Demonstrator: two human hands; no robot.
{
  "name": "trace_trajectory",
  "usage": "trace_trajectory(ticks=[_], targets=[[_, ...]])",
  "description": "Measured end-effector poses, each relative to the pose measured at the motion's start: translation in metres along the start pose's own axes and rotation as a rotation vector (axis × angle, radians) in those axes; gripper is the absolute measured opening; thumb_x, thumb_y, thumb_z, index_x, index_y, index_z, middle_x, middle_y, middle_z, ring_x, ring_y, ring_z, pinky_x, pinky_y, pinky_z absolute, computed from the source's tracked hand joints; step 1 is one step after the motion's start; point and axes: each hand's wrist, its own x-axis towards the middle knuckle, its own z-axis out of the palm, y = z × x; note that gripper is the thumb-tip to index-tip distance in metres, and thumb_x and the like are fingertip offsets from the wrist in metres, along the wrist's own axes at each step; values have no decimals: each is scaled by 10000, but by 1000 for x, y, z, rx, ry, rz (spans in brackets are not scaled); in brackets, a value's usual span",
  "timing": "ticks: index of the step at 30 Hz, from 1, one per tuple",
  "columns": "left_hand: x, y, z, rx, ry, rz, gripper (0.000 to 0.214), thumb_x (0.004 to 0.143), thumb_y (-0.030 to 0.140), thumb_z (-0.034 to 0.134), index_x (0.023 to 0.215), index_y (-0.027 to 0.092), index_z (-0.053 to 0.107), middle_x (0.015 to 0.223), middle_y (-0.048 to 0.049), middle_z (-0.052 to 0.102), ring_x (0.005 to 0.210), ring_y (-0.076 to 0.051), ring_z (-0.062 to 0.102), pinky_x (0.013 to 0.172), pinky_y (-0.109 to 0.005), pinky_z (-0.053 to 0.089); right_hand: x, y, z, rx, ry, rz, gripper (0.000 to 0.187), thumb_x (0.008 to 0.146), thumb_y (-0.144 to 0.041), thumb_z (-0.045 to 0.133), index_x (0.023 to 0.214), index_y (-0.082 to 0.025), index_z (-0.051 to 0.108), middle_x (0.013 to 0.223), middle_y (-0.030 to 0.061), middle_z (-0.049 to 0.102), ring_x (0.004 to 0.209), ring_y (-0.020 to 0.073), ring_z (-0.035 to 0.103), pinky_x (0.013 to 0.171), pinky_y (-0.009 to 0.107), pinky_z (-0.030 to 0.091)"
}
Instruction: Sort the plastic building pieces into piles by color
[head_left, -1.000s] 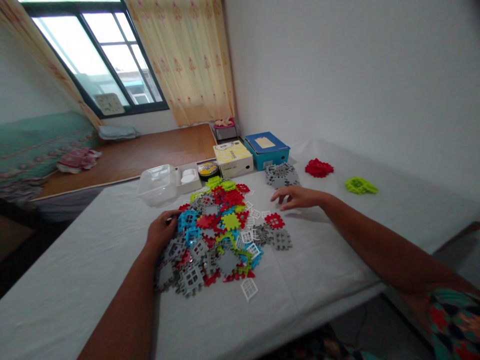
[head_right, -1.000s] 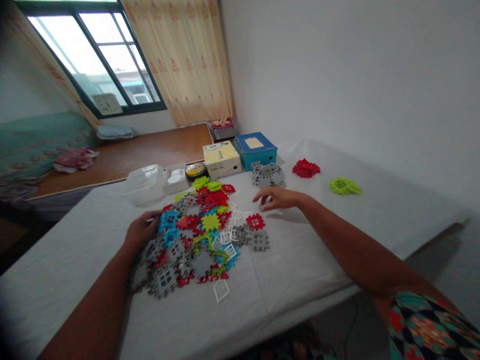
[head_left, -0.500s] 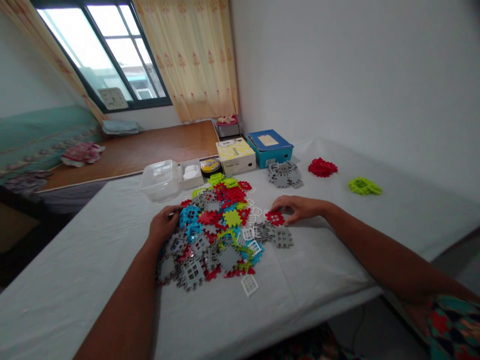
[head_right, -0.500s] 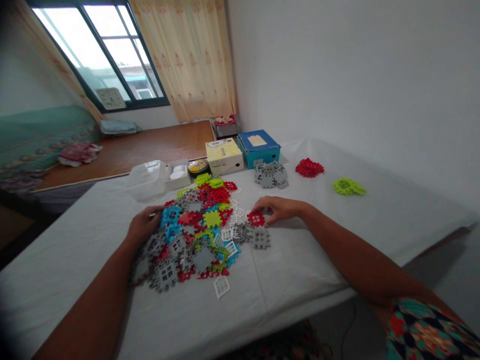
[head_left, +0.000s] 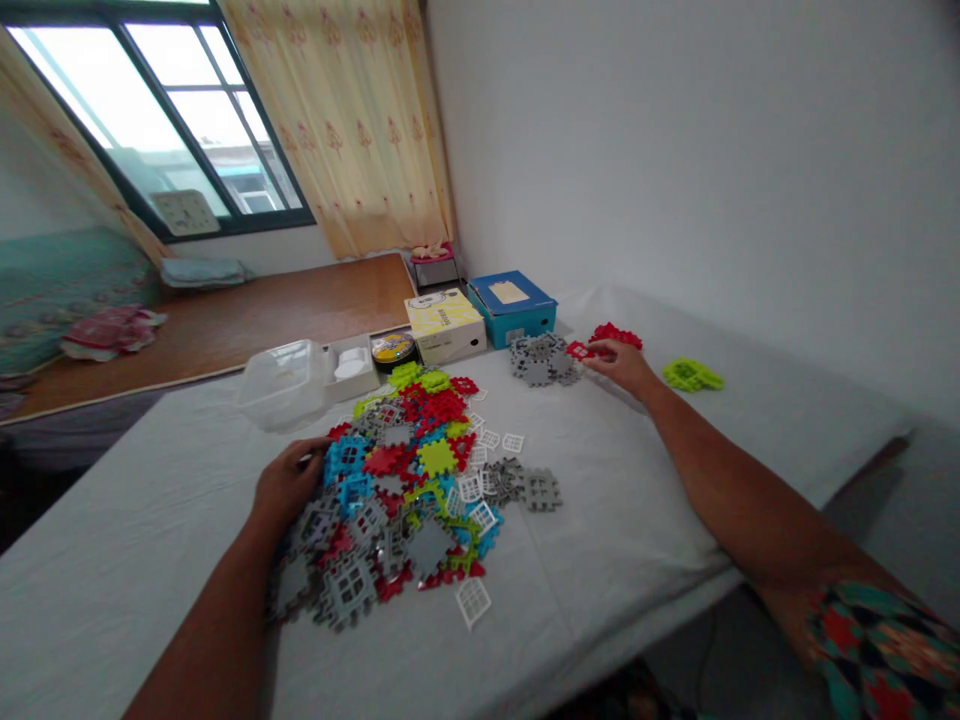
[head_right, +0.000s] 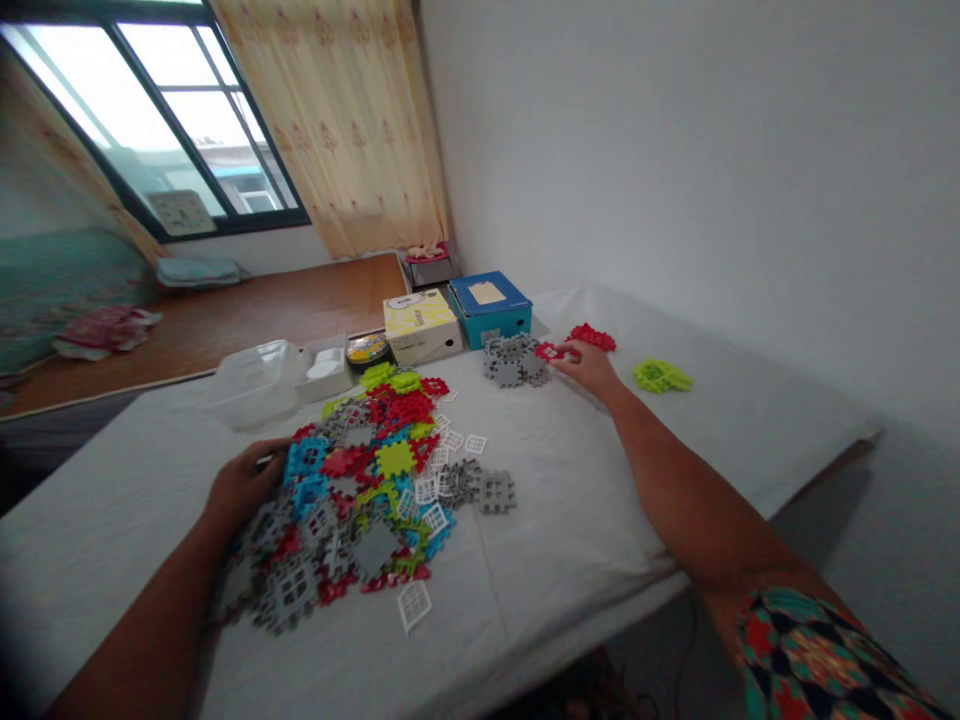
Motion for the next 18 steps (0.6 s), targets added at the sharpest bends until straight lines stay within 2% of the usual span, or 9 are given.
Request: trace_trajectory(ticks=[2, 5, 9, 12, 14, 15, 16, 18], targets=[[0, 2, -1, 7, 14, -4, 439, 788, 466, 444, 1038, 224, 712, 1071, -46, 724, 793, -203, 701, 740, -283, 548, 11, 24, -8, -48, 242, 94, 439, 668, -381, 732, 1026, -130, 685, 968, 116, 714, 796, 225, 664, 762, 380, 539], [0, 1, -1, 4, 20, 10, 433, 785, 467, 446, 1033, 235, 715, 1051, -37, 730, 763, -198, 696, 750, -292, 548, 23, 50, -14, -87, 464, 218, 434, 639, -338, 728, 1010, -120, 677, 981, 135, 708, 816, 248, 668, 768, 396, 548], [2, -3, 0, -4, 16, 20, 448, 783, 476, 445, 1045, 232, 715, 1054, -42, 728, 755, -199, 697, 731, -286, 551, 31, 61, -13, -9, 570, 270, 472, 642, -299, 694, 1073, -114, 643, 1057, 150, 688, 870, 259, 664, 773, 405, 555], [2, -5, 1, 8, 24, 19, 452, 784, 470, 438, 1049, 230, 714, 1064, -45, 725, 765, -201, 698, 729, -287, 552, 28, 49, -11, 41, 579, 197, 476, 686, -311, 663, 1123, -125, 624, 1105, 145, 669, 943, 254, 645, 854, 419, 529], [2, -5, 1, 6, 22, 19, 453, 782, 462, 440, 1057, 225, 711, 1062, -46, 726, 763, -201, 697, 732, -289, 553, 21, 30, -10, 60, 539, 119, 446, 731, -361, 642, 1116, -136, 631, 1095, 136, 668, 957, 244, 631, 875, 416, 515], [2, -5, 2, 1, 23, 20, 451, 781, 460, 442, 1056, 224, 710, 1061, -46, 726, 763, -200, 696, 736, -290, 553, 15, 19, -8, 84, 460, 82, 432, 751, -393, 632, 1102, -141, 637, 1073, 129, 672, 940, 235, 629, 856, 404, 519], [2, -5, 2, -3, 26, 21, 445, 781, 458, 444, 1048, 224, 712, 1059, -44, 727, 765, -198, 696, 741, -291, 553, 8, 6, -5, 120, 323, 49, 429, 766, -424, 625, 1091, -144, 642, 1040, 120, 678, 903, 221, 630, 817, 384, 527], [2, -4, 2, -2, 28, 15, 429, 779, 450, 447, 1028, 228, 717, 1054, -39, 729, 769, -197, 697, 746, -291, 551, -9, -24, 3, 193, -118, -24, 442, 785, -471, 625, 1086, -148, 647, 977, 94, 685, 813, 184, 625, 728, 328, 529]])
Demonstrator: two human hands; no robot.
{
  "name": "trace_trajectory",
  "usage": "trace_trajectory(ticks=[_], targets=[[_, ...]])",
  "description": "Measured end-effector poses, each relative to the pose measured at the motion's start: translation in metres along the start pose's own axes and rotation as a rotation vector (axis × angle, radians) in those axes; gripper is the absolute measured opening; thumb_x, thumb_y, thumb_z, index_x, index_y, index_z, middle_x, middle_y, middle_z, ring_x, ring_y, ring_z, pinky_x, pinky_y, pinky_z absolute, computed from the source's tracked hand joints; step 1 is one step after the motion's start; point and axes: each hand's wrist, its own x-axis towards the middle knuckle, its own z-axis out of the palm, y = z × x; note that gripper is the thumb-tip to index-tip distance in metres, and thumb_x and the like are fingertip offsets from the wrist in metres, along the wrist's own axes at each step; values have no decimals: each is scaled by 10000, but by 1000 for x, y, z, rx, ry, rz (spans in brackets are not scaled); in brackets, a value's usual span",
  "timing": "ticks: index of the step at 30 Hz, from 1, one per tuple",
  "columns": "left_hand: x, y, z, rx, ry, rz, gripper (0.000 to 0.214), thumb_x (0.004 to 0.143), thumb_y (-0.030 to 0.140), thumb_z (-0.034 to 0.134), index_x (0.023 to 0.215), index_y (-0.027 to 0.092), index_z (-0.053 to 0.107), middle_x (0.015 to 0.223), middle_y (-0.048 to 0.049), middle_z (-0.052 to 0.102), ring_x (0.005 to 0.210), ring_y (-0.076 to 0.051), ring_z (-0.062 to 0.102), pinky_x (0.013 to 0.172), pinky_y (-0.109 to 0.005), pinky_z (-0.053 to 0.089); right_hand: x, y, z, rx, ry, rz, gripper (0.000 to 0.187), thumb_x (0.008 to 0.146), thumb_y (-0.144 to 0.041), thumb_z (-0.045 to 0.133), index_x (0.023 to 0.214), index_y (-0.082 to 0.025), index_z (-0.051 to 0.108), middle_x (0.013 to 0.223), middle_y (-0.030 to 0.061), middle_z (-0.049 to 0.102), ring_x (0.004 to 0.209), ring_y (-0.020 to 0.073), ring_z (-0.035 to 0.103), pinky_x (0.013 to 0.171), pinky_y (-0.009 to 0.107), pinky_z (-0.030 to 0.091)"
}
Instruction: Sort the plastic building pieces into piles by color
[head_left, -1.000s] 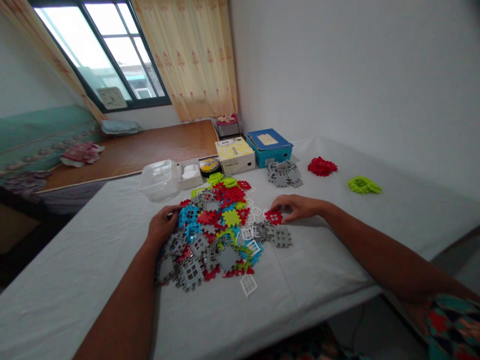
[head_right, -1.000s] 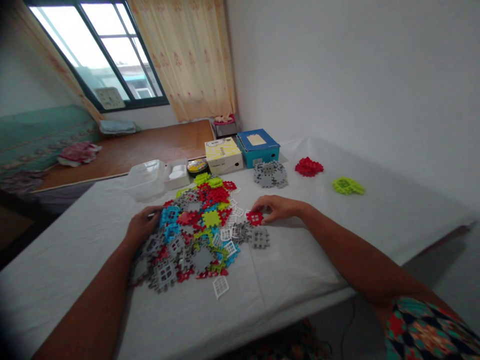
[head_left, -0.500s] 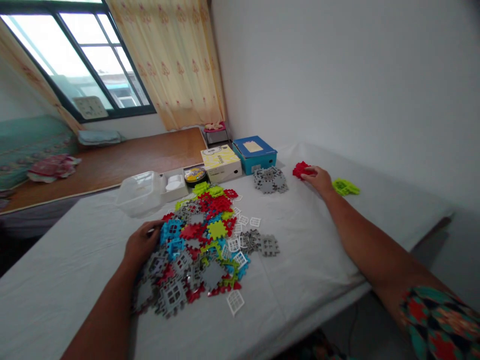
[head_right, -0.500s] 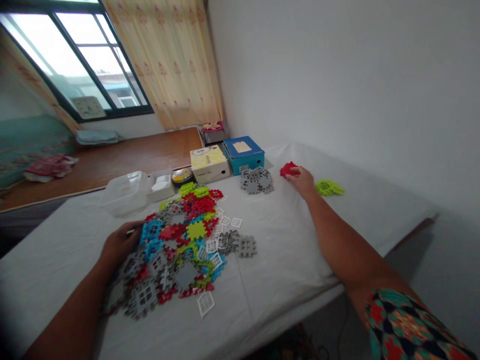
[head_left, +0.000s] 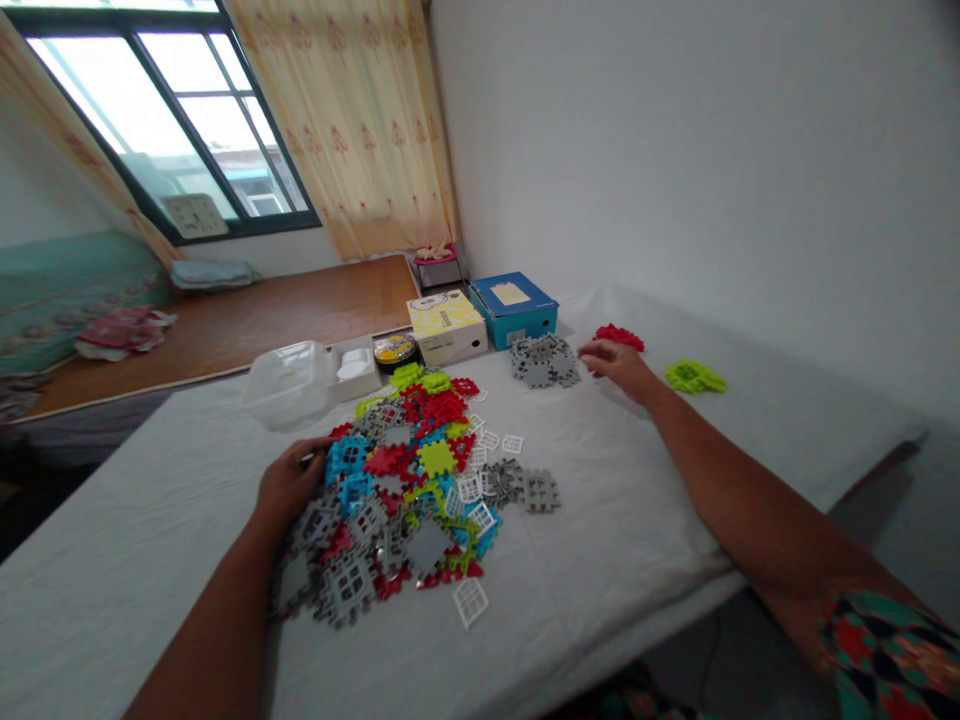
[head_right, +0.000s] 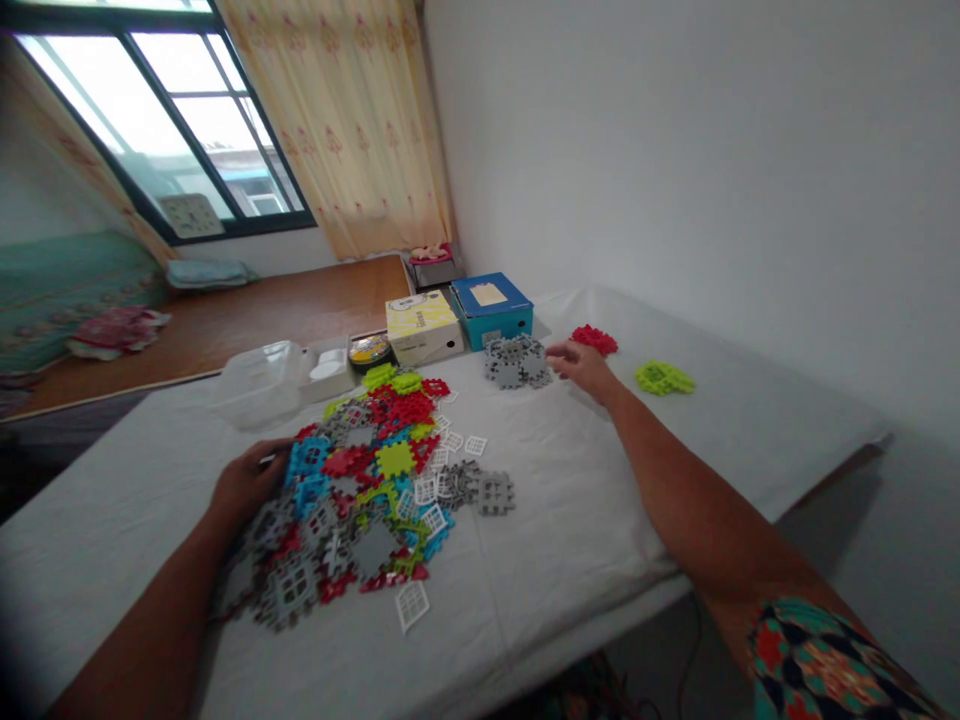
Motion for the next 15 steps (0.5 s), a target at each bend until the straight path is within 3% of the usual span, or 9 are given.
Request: trace_trajectory(ticks=[3, 5, 6, 9, 12, 15], targets=[[-1, 2, 0, 3, -8, -23, 423, 780, 438, 450, 1033, 223, 714, 1052, -41, 728, 777, -200, 700, 737, -291, 552, -29, -40, 32, -11, -757, -104, 469, 749, -487, 700, 1082, -160, 656, 957, 59, 687, 770, 146, 612, 698, 271, 507], [-2, 3, -1, 0, -19, -26, 434, 788, 441, 448, 1057, 217, 705, 1063, -47, 724, 798, -202, 702, 744, -288, 552, -49, -63, 52, -99, -1017, -198, 535, 677, -487, 773, 1087, -165, 652, 962, 49, 679, 779, 142, 604, 700, 252, 493], [-3, 3, -1, 0, -23, -24, 440, 793, 445, 446, 1067, 215, 701, 1071, -50, 721, 815, -203, 702, 755, -287, 552, -57, -72, 61, -156, -1059, -241, 591, 631, -488, 808, 1097, -165, 644, 963, 48, 671, 782, 145, 599, 696, 248, 486], [-3, 2, 0, -1, -28, -15, 452, 804, 455, 441, 1086, 211, 696, 1091, -56, 713, 861, -208, 701, 786, -288, 549, -73, -87, 76, -307, -1023, -356, 694, 562, -464, 856, 1136, -159, 611, 993, 63, 644, 798, 162, 583, 697, 256, 471], [-3, 0, 1, -3, -28, -20, 447, 799, 454, 448, 1079, 211, 699, 1079, -53, 715, 840, -209, 701, 783, -297, 551, -73, -86, 76, -349, -986, -438, 639, 643, -377, 813, 1198, -163, 579, 1076, 84, 637, 859, 178, 587, 756, 272, 468], [-1, -3, 1, -6, -28, -16, 441, 793, 459, 451, 1063, 217, 702, 1070, -50, 717, 814, -208, 699, 762, -301, 552, -62, -73, 66, -324, -910, -429, 637, 716, -328, 740, 1294, -163, 526, 1091, 86, 645, 874, 175, 601, 779, 276, 474]])
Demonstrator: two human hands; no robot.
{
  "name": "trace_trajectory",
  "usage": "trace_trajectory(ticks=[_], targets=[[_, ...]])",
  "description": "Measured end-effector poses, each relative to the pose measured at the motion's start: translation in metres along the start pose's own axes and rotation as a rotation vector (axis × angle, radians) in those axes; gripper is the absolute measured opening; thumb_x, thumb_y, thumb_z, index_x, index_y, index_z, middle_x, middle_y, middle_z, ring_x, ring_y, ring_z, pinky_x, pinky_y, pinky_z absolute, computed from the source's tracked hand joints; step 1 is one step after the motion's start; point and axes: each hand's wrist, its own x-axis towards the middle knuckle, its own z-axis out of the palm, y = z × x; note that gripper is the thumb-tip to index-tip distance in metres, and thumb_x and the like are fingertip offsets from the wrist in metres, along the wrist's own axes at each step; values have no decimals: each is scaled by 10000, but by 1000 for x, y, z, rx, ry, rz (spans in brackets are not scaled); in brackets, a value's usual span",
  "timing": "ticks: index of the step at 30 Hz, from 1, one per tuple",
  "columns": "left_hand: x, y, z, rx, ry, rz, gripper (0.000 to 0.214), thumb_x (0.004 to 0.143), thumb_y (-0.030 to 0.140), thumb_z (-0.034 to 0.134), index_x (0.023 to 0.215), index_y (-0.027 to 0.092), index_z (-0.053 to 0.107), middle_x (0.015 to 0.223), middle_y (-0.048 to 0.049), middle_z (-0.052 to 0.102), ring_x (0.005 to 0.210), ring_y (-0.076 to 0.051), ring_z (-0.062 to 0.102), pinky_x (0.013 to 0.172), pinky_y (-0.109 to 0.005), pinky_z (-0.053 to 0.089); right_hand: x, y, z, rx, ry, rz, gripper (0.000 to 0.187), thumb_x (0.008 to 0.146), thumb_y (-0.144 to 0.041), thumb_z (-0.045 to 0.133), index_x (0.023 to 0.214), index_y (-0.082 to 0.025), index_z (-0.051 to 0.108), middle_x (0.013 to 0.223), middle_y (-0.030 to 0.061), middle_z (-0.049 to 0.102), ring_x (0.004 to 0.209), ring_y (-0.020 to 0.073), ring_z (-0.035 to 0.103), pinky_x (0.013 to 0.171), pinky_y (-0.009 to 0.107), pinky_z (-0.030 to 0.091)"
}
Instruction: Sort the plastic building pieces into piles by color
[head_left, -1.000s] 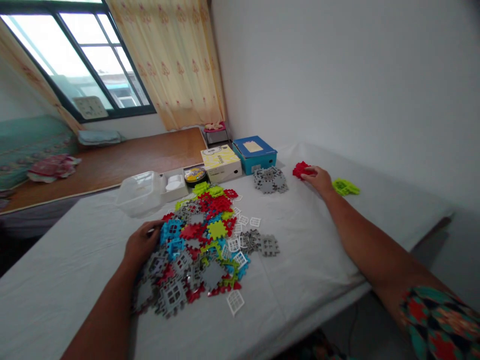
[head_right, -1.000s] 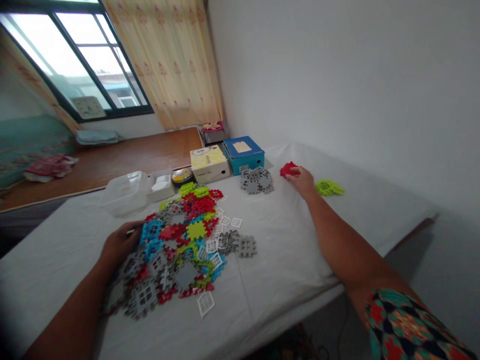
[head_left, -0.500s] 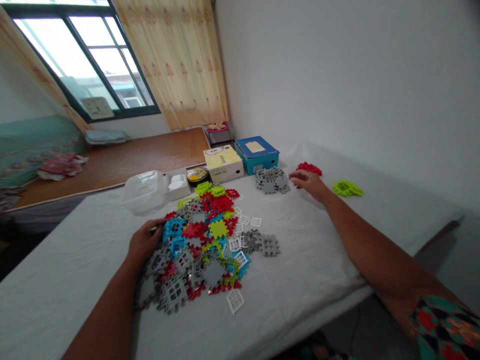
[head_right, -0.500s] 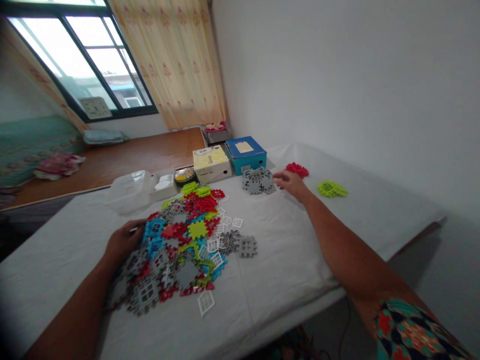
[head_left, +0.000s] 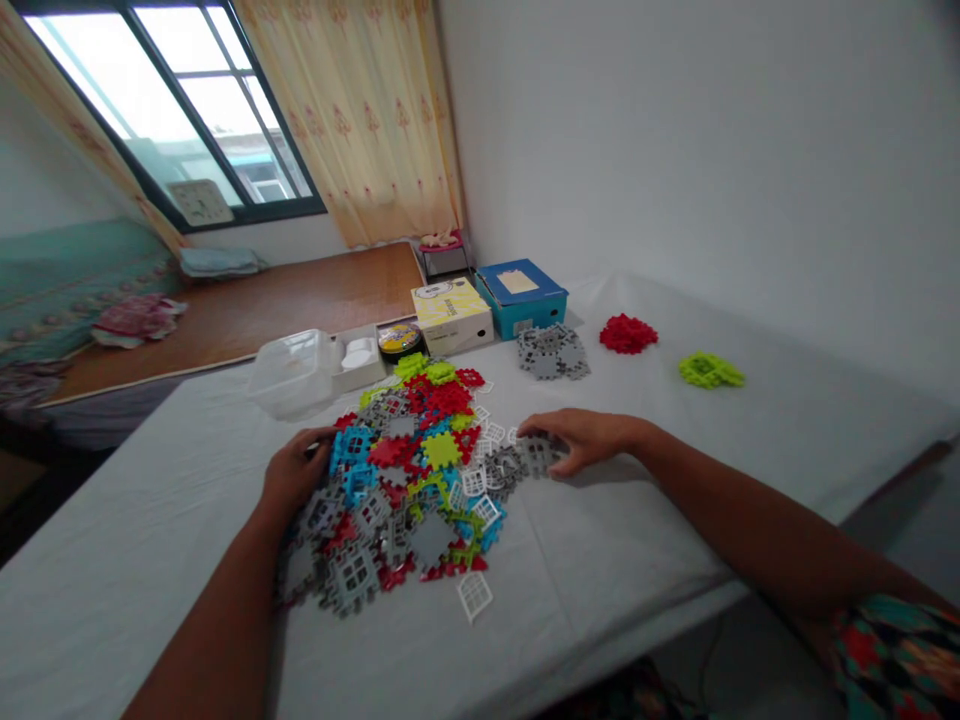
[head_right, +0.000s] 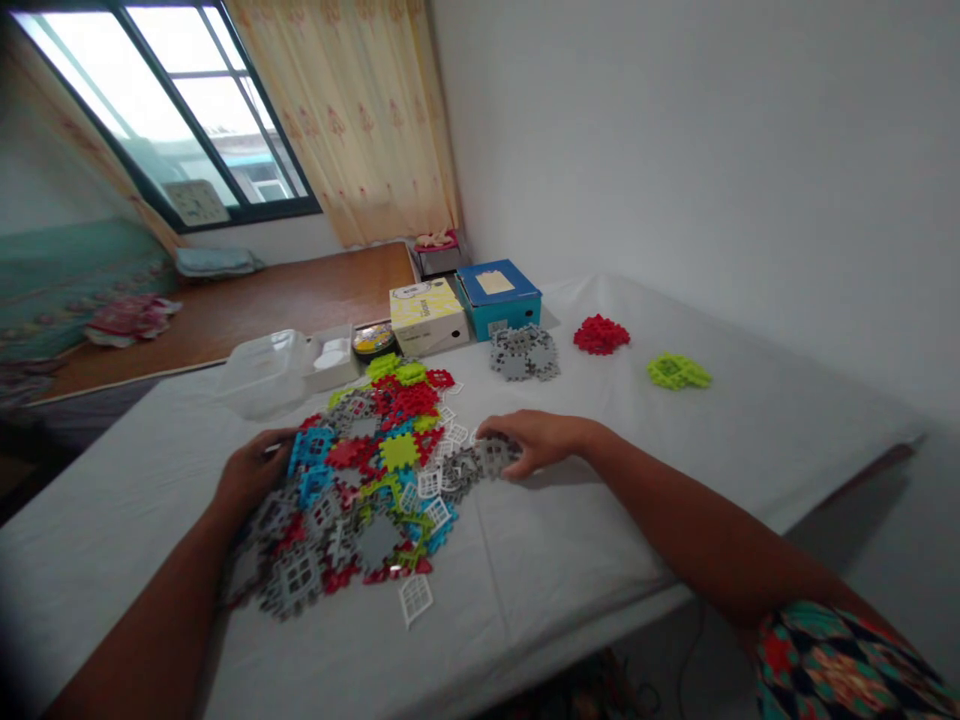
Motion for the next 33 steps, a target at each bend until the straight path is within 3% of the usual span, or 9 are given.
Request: trace_trajectory(ticks=[4, 9, 13, 18, 23, 29, 31, 33], targets=[[0, 0, -1, -13, -3, 10, 463, 793, 489, 435, 1061, 219, 699, 1093, -55, 711, 801, -205, 697, 705, -280, 552, -9, 37, -15, 25, 224, 132, 598, 773, -366, 664, 1322, -165, 531, 1055, 80, 667, 817, 163, 615, 752, 283, 496], [-1, 4, -3, -2, -4, 6, 461, 781, 489, 447, 1054, 217, 700, 1043, -53, 726, 767, -206, 694, 665, -272, 547, -25, 93, -38, -86, 693, 342, 579, 771, -422, 618, 1280, -145, 586, 1148, 123, 634, 795, 183, 609, 795, 354, 516], [-1, 8, -5, 10, 13, -16, 424, 772, 466, 461, 1031, 240, 708, 1010, -32, 735, 736, -196, 693, 674, -271, 546, -44, 133, -54, -175, 1033, 633, 622, 720, -449, 643, 1233, -98, 612, 1119, 155, 653, 905, 251, 625, 867, 407, 503], [-1, 10, -6, 1, 28, -7, 403, 765, 458, 469, 1002, 246, 717, 1004, -31, 740, 755, -207, 700, 691, -281, 549, -63, 160, -60, -169, 1270, 865, 584, 681, -402, 672, 1182, -105, 632, 1058, 147, 694, 897, 261, 643, 862, 404, 505], [-1, 8, -5, -10, 30, 19, 386, 761, 438, 479, 1002, 251, 716, 1029, -26, 739, 778, -207, 699, 739, -292, 548, -63, 157, -59, -144, 1294, 855, 556, 693, -436, 670, 1145, -112, 657, 1016, 145, 709, 853, 255, 650, 831, 402, 515], [0, 3, -2, -8, 18, 17, 422, 781, 471, 459, 1020, 231, 711, 1027, -43, 734, 787, -208, 699, 748, -296, 551, -29, 130, -41, -47, 958, 568, 556, 721, -484, 683, 1172, -161, 654, 872, 72, 715, 734, 202, 644, 758, 360, 525], [1, 2, -1, -10, 15, 21, 432, 781, 472, 458, 1028, 226, 711, 1046, -48, 729, 787, -206, 701, 746, -295, 552, -14, 123, -34, -61, 916, 563, 544, 730, -457, 691, 1189, -169, 642, 814, 53, 702, 720, 196, 643, 759, 354, 522], [1, 2, -1, -7, 17, 23, 444, 786, 474, 452, 1038, 216, 710, 1075, -56, 722, 795, -208, 701, 758, -299, 552, -2, 119, -30, -47, 907, 521, 515, 743, -419, 689, 1192, -174, 634, 908, 66, 703, 715, 181, 642, 781, 360, 523]])
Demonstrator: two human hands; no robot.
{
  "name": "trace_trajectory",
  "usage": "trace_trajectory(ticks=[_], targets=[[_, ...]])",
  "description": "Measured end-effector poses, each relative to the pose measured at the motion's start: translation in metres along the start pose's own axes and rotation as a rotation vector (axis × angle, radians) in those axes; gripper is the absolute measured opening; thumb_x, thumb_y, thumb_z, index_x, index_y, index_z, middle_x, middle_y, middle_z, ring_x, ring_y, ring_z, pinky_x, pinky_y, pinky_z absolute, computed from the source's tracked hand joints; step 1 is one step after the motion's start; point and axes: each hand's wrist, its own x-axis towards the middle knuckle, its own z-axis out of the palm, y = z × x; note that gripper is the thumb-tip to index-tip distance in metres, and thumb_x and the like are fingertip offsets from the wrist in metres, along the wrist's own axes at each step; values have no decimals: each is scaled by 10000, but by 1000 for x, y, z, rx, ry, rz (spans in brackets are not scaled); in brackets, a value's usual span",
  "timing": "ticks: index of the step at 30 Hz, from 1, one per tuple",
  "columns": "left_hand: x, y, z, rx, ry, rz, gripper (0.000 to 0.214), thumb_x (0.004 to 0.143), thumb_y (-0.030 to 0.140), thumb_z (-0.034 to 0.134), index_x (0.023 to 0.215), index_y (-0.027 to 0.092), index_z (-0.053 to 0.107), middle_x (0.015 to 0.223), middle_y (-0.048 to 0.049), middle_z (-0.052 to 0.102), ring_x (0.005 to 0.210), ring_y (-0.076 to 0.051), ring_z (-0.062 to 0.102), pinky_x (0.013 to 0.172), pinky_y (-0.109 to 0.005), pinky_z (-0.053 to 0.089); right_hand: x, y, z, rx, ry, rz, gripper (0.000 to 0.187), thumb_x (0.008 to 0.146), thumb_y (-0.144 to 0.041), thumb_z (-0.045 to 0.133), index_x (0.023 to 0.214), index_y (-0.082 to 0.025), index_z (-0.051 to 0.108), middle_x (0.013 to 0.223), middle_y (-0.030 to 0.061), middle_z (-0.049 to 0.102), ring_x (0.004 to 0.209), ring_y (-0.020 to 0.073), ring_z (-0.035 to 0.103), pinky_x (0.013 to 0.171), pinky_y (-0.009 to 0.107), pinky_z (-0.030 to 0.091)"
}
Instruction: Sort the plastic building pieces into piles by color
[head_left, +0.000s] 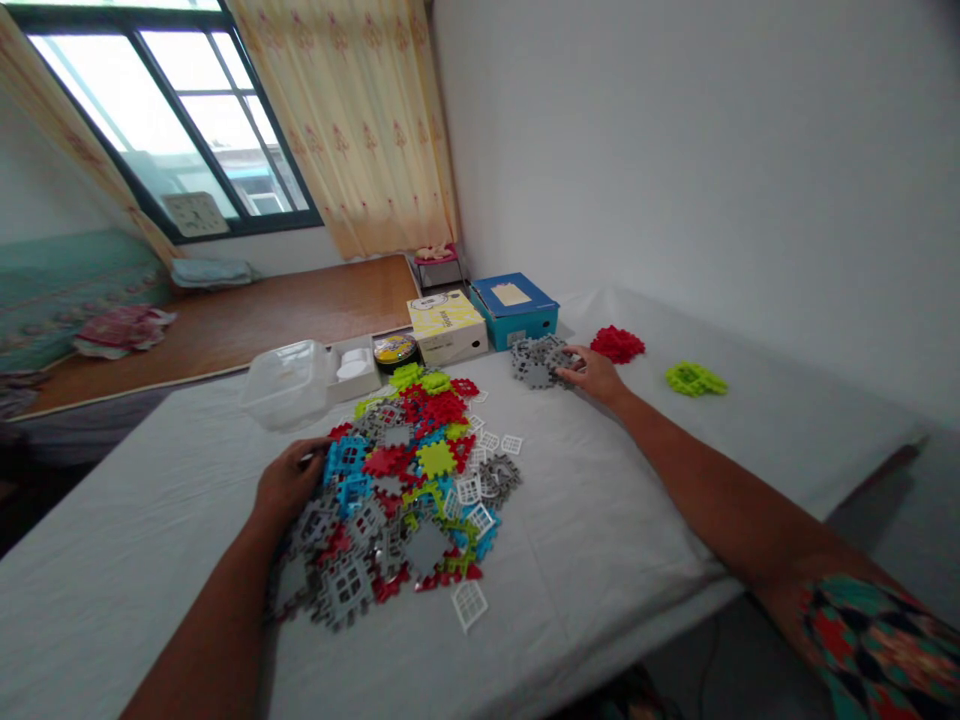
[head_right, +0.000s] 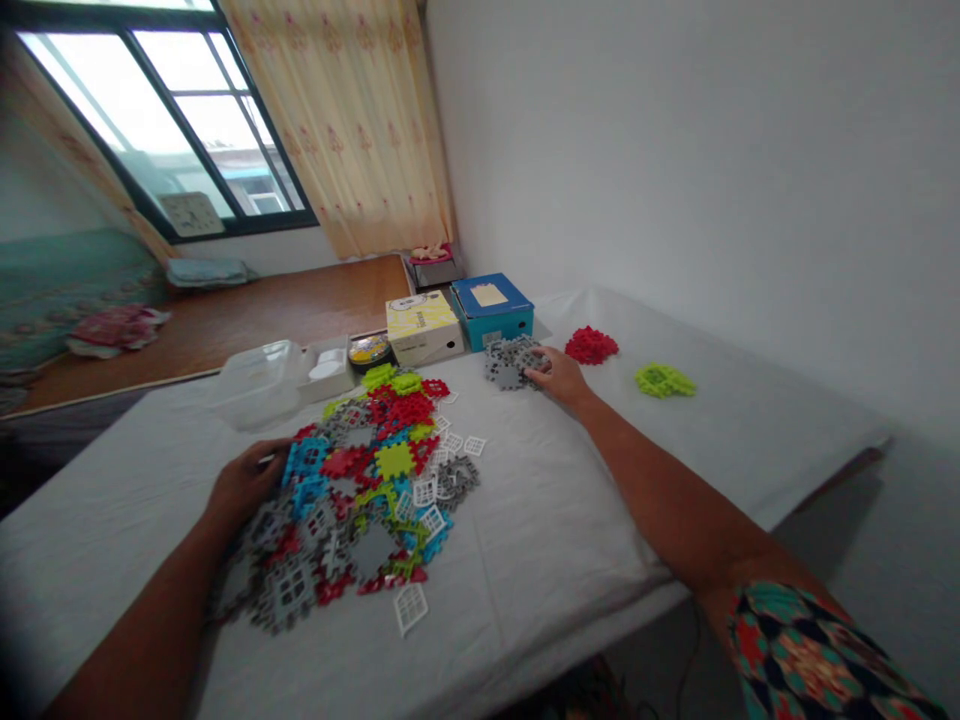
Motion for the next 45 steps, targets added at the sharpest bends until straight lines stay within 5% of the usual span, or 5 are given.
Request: trace_trajectory(ticks=[14, 19, 23, 35, 45], targets=[[-2, 6, -1, 12, 13, 0, 357, 788, 390, 475, 1013, 250, 715, 1065, -21, 724, 829, -193, 700, 774, -275, 543, -22, -34, 6, -12, -32, -205, 317, 823, -306, 612, 1113, -192, 673, 1187, 112, 614, 720, 159, 582, 809, 381, 507], [-2, 3, 1, -5, -5, -4, 388, 799, 409, 466, 1046, 226, 702, 1077, -33, 715, 849, -190, 699, 768, -262, 546, -55, -91, 23, 202, -655, -496, 448, 793, -434, 699, 1181, -214, 656, 1097, 74, 672, 941, 190, 607, 824, 304, 483], [-3, 4, 1, 9, -6, -1, 399, 803, 412, 464, 1064, 226, 701, 1082, -37, 713, 849, -196, 700, 766, -270, 550, -69, -110, 30, 186, -813, -648, 624, 737, -425, 762, 1298, -212, 592, 1187, 91, 637, 1104, 227, 541, 967, 357, 423], [-3, 11, -2, -1, -7, -10, 389, 799, 411, 459, 1035, 233, 712, 1083, -30, 715, 834, -191, 701, 782, -269, 548, -45, -80, 20, 201, -364, -325, 550, 778, -394, 640, 1291, -208, 572, 1221, 105, 583, 804, 152, 603, 619, 251, 517], [-5, 15, -4, 17, 1, -6, 393, 801, 404, 457, 1038, 232, 719, 1056, -32, 720, 812, -190, 700, 740, -262, 548, 6, -11, -19, 220, -36, 179, 532, 752, -398, 682, 1197, -118, 600, 1129, 158, 681, 972, 247, 666, 863, 395, 533]])
